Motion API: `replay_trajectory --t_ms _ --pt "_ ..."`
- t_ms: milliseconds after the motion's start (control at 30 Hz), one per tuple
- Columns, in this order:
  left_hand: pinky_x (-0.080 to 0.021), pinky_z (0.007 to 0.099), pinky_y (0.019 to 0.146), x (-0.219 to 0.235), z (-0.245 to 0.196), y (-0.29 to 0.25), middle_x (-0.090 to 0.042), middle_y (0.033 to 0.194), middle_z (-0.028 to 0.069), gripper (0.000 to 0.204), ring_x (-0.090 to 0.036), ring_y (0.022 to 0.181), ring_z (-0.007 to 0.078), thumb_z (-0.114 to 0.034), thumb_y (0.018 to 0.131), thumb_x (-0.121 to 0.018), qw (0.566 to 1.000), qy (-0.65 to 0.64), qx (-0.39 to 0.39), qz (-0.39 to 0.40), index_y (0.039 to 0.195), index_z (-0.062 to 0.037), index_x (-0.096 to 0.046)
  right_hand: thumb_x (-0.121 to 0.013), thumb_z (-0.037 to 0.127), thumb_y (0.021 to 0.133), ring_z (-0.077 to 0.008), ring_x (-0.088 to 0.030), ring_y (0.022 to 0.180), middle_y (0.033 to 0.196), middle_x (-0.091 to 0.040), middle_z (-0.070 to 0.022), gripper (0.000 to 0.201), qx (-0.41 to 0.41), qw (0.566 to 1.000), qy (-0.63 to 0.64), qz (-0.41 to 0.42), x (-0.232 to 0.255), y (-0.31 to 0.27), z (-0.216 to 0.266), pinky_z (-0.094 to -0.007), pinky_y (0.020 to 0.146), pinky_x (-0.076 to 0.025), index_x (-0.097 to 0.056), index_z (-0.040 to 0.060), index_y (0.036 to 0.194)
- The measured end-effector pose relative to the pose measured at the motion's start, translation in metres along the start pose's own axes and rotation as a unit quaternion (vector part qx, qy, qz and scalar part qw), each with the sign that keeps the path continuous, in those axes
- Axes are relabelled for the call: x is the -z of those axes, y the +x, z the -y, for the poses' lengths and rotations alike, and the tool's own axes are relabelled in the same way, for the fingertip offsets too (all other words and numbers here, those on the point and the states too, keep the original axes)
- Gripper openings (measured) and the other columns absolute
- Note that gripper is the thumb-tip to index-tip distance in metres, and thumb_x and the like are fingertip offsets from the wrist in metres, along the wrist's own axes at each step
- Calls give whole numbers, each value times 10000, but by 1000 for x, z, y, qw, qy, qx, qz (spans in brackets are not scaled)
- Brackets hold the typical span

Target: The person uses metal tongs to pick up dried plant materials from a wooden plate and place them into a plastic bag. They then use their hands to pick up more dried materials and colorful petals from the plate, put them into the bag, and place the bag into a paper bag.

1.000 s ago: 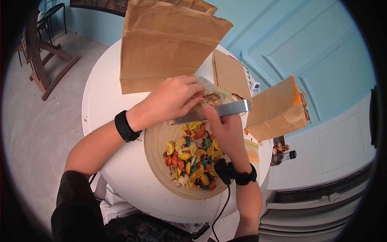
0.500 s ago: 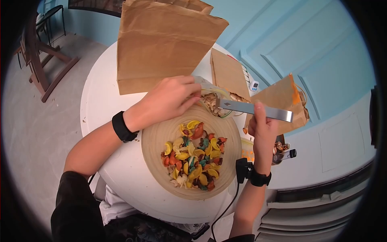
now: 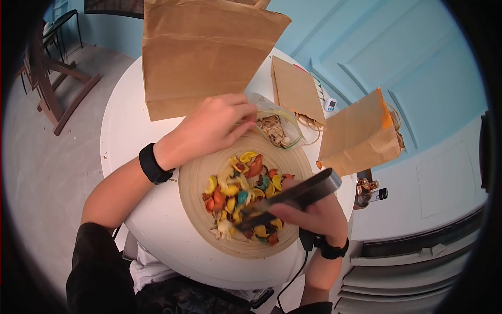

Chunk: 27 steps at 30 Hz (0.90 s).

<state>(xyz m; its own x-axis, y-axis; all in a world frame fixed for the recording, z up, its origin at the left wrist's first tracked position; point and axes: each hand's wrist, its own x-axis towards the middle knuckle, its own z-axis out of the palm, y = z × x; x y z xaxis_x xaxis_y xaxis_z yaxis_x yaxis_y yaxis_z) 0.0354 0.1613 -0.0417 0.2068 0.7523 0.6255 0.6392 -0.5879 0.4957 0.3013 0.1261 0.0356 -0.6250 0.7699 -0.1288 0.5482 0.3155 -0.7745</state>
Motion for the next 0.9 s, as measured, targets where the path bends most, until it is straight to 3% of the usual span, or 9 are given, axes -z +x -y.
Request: replay_trajectory --t_ms 167,200,333,433,500,633,767,800,900 --pt "-524 439 749 0 2 1 -641 930 132 113 -642 874 339 -130 957 -675 1000 8 -2 0 962 -18 -665 -859 260 872 -92 -556 653 794 -675 -9 351 40 993 -66 -84 0 21 -6 -271 599 -472 -697 15 1064" --pt "-525 439 749 0 2 1 -641 930 132 112 -643 874 338 -130 958 -674 1000 6 0 2 962 -18 -665 -841 281 890 -100 -478 593 683 -583 0 310 42 991 -77 -102 2 21 -8 -287 551 -420 -669 25 917" --pt "-526 439 745 -1 4 0 -640 927 131 111 -645 873 335 -127 960 -671 1000 0 -5 -1 959 -16 -664 -837 285 886 -133 -332 562 585 -350 -3 487 29 984 -121 -130 17 9 -13 -332 515 -308 -452 42 712" --pt "-528 437 744 1 2 0 -638 923 130 112 -647 872 335 -126 961 -669 1000 5 2 0 956 -15 -664 -833 251 880 -132 -348 560 589 -369 -4 452 46 978 -165 -120 31 -13 -20 -324 516 -312 -465 43 720" --pt "-529 436 746 2 1 0 -637 922 129 110 -647 873 334 -126 962 -667 1000 2 4 1 957 -16 -666 -840 174 839 -102 -376 582 611 -413 29 417 -15 986 -82 -145 32 -37 -19 -296 525 -321 -463 68 698" --pt "-531 434 755 3 -1 1 -635 921 131 111 -647 883 334 -127 960 -668 1000 9 12 8 956 -15 -667 -861 253 792 -77 -405 610 646 -468 32 390 70 974 44 -209 33 -67 -63 -234 553 -309 -522 74 723" --pt "-521 428 734 4 -6 2 -632 911 125 102 -636 867 323 -127 950 -681 998 52 -22 -32 956 -26 -673 -775 378 890 -64 -420 576 669 -493 21 400 18 944 139 -300 16 -80 -90 -227 516 -303 -541 58 834" --pt "-517 426 726 7 -10 3 -630 902 124 99 -633 861 320 -126 946 -686 997 64 -23 -39 956 -28 -675 -715 612 903 -46 -415 493 635 -451 26 564 13 924 173 -340 9 -75 -94 -208 425 -271 -467 110 838" --pt "-514 428 701 10 -14 3 -627 879 107 103 -610 834 312 -143 951 -676 994 92 -31 -52 964 -41 -665 -611 537 1010 -69 -348 458 612 -425 30 455 70 864 383 -319 9 -72 -112 -231 412 -257 -453 147 838"
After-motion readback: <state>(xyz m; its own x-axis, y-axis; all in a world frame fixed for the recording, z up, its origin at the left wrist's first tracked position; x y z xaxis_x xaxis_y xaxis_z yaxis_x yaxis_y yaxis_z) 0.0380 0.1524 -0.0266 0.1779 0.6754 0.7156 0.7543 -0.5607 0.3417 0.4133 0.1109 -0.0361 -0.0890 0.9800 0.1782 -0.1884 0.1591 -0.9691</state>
